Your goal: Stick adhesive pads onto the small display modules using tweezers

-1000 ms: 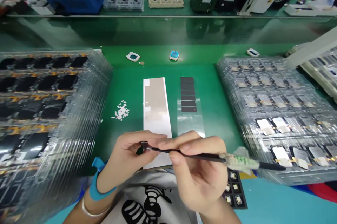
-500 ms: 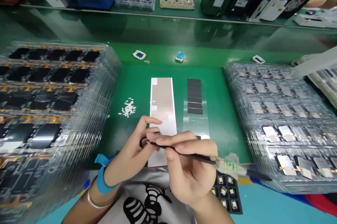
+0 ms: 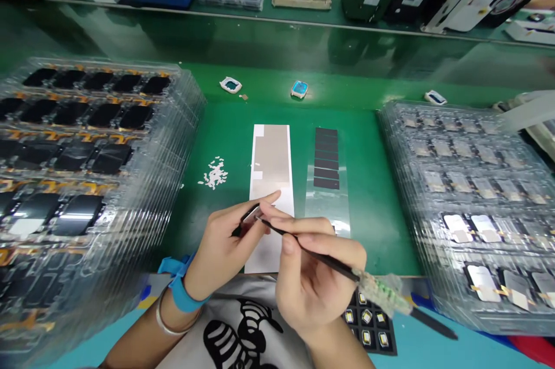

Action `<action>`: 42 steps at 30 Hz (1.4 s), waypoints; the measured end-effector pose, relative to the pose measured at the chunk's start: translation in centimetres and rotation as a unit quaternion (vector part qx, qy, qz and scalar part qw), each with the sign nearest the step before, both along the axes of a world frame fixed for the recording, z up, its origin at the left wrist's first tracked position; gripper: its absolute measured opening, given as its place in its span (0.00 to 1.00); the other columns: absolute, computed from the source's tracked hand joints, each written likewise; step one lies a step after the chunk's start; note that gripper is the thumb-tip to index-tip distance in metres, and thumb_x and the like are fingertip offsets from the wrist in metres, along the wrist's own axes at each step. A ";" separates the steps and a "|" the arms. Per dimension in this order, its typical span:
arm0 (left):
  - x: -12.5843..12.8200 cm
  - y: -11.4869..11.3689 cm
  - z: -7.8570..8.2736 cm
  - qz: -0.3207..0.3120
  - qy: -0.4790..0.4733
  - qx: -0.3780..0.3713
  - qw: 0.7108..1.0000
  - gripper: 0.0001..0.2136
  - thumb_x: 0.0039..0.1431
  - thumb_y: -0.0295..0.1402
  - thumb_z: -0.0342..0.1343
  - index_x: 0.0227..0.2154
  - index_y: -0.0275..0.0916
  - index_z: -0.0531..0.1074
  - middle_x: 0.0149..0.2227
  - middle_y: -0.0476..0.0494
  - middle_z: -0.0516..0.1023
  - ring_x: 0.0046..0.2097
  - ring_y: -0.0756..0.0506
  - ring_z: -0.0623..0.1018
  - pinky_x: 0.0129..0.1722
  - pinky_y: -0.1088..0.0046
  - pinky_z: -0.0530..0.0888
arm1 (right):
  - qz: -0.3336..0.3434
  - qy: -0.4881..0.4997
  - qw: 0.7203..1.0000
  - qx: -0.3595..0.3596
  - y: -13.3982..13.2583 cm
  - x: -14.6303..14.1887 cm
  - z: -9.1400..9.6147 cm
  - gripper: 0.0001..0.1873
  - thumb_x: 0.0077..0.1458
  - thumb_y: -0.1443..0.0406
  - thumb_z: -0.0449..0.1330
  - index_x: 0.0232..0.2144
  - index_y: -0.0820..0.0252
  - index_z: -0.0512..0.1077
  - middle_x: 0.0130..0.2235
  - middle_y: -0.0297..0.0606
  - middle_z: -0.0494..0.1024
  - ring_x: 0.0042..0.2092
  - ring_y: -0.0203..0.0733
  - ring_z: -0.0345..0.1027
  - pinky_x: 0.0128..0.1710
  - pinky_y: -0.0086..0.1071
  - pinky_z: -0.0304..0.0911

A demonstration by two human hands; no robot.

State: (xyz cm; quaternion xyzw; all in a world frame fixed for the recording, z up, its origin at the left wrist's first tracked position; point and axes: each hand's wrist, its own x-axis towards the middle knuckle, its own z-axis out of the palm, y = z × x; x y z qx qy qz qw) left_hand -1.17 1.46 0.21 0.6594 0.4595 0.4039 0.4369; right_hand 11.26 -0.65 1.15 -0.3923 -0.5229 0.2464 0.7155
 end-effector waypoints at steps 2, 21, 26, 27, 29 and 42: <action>0.0 0.0 0.0 -0.010 0.014 0.010 1.000 0.19 0.69 0.27 0.50 0.61 0.40 0.71 0.42 0.44 0.83 0.32 0.50 0.74 0.33 0.76 0.70 | -0.007 0.006 1.000 -0.012 0.1 -0.1 -0.1 0.17 0.60 0.79 0.57 0.45 0.54 0.66 0.39 0.36 0.81 0.44 0.43 0.81 0.44 0.44 0.83; -0.1 -0.2 -0.2 -0.014 0.033 0.030 0.999 0.23 0.72 0.30 0.46 0.68 0.40 0.61 0.40 0.45 0.74 0.37 0.47 0.75 0.35 0.73 0.70 | -0.035 -0.025 0.999 0.028 0.9 -0.4 -1.4 0.18 0.57 0.82 0.58 0.45 0.60 0.67 0.39 0.38 0.81 0.41 0.45 0.82 0.38 0.43 0.84; -0.3 -0.2 -0.4 -0.027 0.007 0.019 0.999 0.23 0.74 0.33 0.44 0.68 0.41 0.60 0.42 0.43 0.74 0.42 0.45 0.76 0.44 0.68 0.73 | -0.034 -0.022 0.998 0.037 1.0 -0.4 -1.5 0.18 0.57 0.83 0.57 0.45 0.61 0.66 0.39 0.38 0.81 0.42 0.45 0.82 0.38 0.42 0.84; -0.3 -0.2 -0.4 -0.028 0.002 0.016 0.999 0.23 0.74 0.33 0.44 0.68 0.41 0.60 0.42 0.43 0.74 0.43 0.44 0.76 0.46 0.68 0.73 | -0.033 -0.018 0.999 0.038 1.0 -0.4 -1.5 0.18 0.57 0.83 0.57 0.45 0.61 0.66 0.38 0.38 0.81 0.42 0.45 0.82 0.39 0.42 0.84; -0.3 -0.2 -0.4 -0.029 -0.004 0.014 0.999 0.23 0.74 0.33 0.44 0.68 0.41 0.60 0.42 0.43 0.74 0.44 0.44 0.77 0.48 0.66 0.73 | -0.031 -0.010 0.999 0.036 1.0 -0.5 -1.5 0.17 0.58 0.82 0.56 0.44 0.61 0.66 0.38 0.37 0.80 0.41 0.45 0.82 0.39 0.42 0.84; -0.3 -0.2 -0.4 -0.035 -0.013 0.011 0.999 0.23 0.74 0.34 0.43 0.69 0.39 0.59 0.42 0.42 0.74 0.45 0.43 0.77 0.49 0.65 0.73 | -0.038 -0.005 0.999 0.029 1.1 -0.7 -1.5 0.17 0.58 0.82 0.56 0.44 0.62 0.66 0.37 0.38 0.80 0.41 0.45 0.82 0.39 0.43 0.84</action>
